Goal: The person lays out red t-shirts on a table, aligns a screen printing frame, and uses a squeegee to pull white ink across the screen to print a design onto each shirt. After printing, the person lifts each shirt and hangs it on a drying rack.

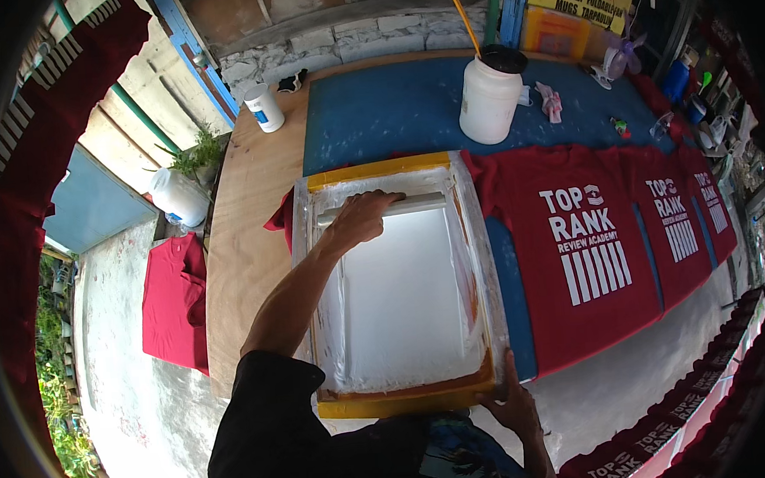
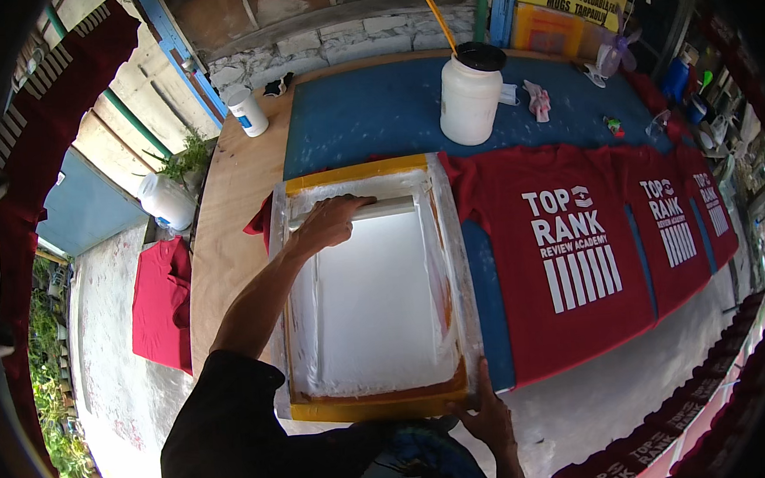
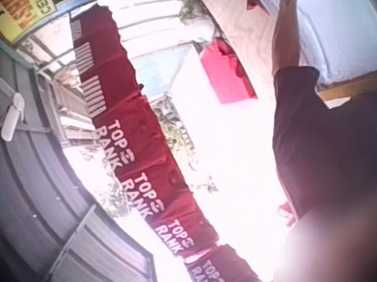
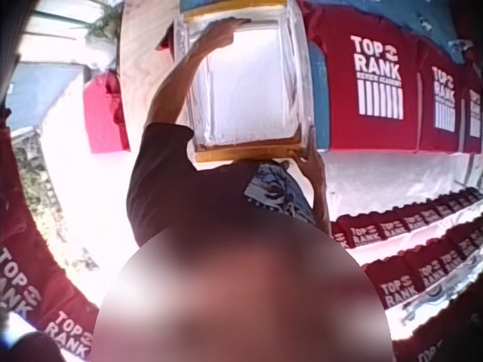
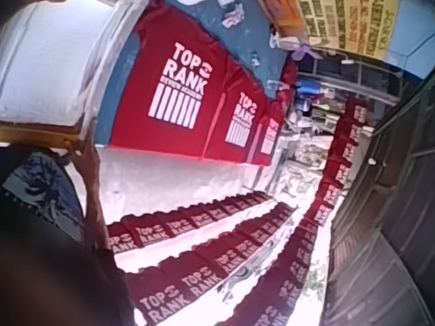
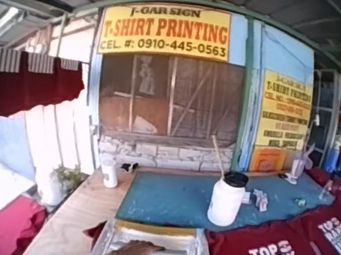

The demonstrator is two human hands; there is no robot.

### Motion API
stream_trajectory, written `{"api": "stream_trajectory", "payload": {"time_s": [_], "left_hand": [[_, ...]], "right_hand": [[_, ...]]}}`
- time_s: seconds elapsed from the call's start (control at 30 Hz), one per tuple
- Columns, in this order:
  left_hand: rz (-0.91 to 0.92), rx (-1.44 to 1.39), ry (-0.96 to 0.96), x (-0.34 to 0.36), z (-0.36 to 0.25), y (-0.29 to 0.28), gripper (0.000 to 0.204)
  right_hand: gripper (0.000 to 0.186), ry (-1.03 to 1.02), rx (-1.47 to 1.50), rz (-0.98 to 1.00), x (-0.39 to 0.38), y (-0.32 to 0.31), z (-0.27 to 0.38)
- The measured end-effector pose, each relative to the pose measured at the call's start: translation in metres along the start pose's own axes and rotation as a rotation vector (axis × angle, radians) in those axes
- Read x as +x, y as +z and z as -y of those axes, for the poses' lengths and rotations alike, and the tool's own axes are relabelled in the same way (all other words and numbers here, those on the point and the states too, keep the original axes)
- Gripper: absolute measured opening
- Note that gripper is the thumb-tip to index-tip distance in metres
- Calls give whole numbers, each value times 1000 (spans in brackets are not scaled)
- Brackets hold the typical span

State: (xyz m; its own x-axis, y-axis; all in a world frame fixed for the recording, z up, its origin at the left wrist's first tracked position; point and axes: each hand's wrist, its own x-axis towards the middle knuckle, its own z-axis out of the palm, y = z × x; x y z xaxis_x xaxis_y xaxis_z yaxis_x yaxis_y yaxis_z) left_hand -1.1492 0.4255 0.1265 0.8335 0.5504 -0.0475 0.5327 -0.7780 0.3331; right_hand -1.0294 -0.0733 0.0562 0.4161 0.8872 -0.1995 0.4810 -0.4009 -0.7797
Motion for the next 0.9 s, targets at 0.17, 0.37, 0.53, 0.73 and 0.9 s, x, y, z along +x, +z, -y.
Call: {"api": "stream_trajectory", "payload": {"time_s": [0.17, 0.37, 0.53, 0.73, 0.9], "left_hand": [[-130, 60, 1, 4, 21, -4, 72], [-230, 98, 18, -11, 37, 46, 74], [-207, 83, -4, -76, -3, 65, 70], [-222, -35, 27, -226, -121, 108, 77], [-202, -39, 43, -324, -211, 141, 75]], "right_hand": [[121, 80, 12, 32, -3, -3, -1], [121, 28, 14, -16, -9, 7, -4], [119, -91, 32, -51, -18, 6, -14], [116, -150, 43, -81, -35, 3, -28], [117, -85, 19, -62, -46, 0, -33]]}}
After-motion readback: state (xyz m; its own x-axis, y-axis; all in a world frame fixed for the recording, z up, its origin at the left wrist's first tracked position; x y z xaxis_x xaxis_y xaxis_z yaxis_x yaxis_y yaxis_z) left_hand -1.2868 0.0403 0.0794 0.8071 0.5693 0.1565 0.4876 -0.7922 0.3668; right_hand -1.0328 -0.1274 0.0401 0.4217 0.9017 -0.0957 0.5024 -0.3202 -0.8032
